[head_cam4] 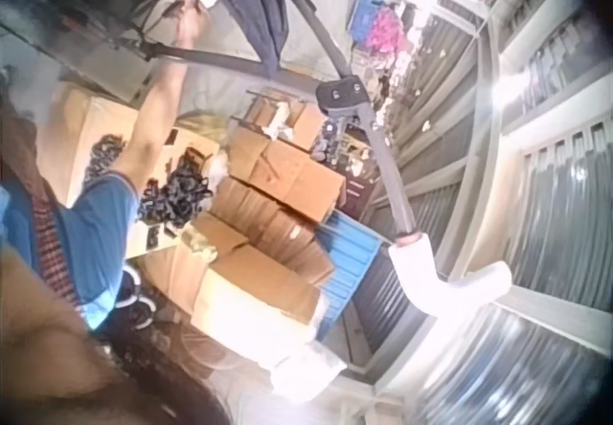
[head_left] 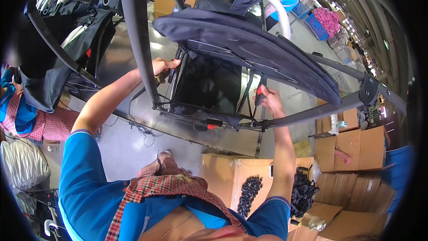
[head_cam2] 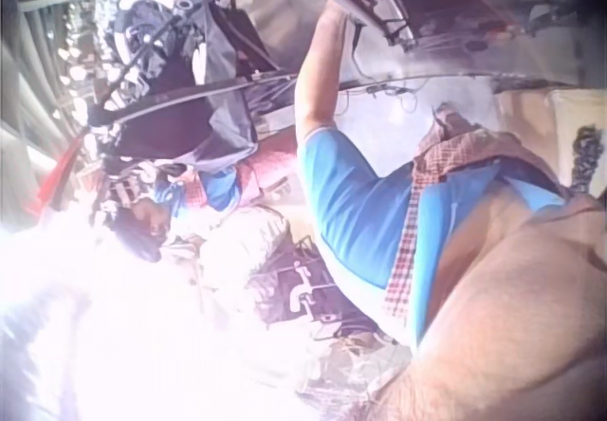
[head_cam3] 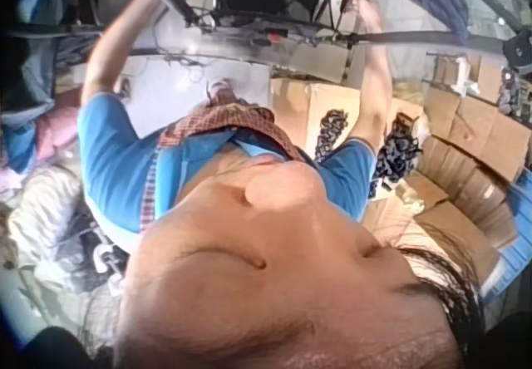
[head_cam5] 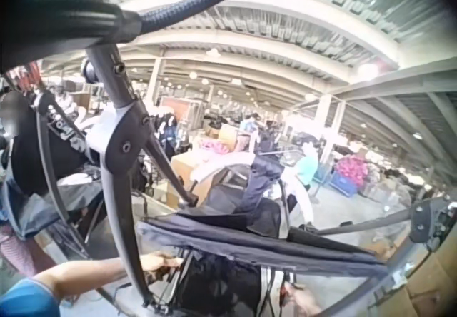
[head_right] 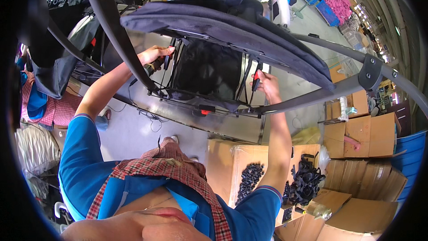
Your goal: The person uses a cordless drill to fasten screws into the frame of a black stroller. They repeatedly pick screws from a pile on a table, attach them to the drill, and drive them into the stroller frame. The person also moves the stroller to different positions to access various attachment points.
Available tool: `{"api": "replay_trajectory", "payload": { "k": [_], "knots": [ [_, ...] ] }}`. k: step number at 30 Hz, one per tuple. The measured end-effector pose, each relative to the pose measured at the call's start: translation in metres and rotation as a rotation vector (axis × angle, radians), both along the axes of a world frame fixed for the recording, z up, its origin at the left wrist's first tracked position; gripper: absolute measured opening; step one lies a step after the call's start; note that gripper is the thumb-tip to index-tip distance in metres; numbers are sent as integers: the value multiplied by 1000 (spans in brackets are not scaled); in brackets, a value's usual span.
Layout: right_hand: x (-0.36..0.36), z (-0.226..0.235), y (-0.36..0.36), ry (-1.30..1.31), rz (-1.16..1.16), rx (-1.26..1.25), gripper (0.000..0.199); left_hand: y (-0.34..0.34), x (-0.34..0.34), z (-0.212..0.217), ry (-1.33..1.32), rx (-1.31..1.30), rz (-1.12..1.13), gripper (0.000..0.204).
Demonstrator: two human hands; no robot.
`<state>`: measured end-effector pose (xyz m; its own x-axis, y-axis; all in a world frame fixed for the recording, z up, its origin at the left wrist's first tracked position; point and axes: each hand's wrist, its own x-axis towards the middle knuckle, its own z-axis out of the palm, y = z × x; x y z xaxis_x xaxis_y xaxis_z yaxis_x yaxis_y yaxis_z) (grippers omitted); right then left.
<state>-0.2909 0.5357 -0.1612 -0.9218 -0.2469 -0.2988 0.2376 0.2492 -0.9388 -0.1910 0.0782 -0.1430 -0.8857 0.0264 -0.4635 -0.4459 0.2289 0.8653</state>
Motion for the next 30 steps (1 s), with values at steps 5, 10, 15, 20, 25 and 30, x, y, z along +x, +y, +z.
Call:
{"api": "replay_trajectory", "payload": {
  "k": [5, 10, 15, 20, 25, 30],
  "knots": [
    [0, -51, 9, 31, -26, -73, 40, -3, 15, -14, -32, 66, 85, 49],
    [38, -45, 23, 61, -53, -63, 40, 4, 32, -15, 21, 125, 119, 48],
    [98, -61, 76, 83, -190, -166, 41, 3, 68, -19, 169, 239, 232, 47],
    [245, -37, 198, 244, -376, 64, 32, -7, 193, -72, -23, 472, 271, 46],
    [418, -108, 306, 220, -692, 564, 15, 68, 259, -191, -986, 518, 45, 45],
    [494, -155, 277, 146, -642, 922, 11, 219, 233, -132, -695, 273, -397, 50]
  ]
}}
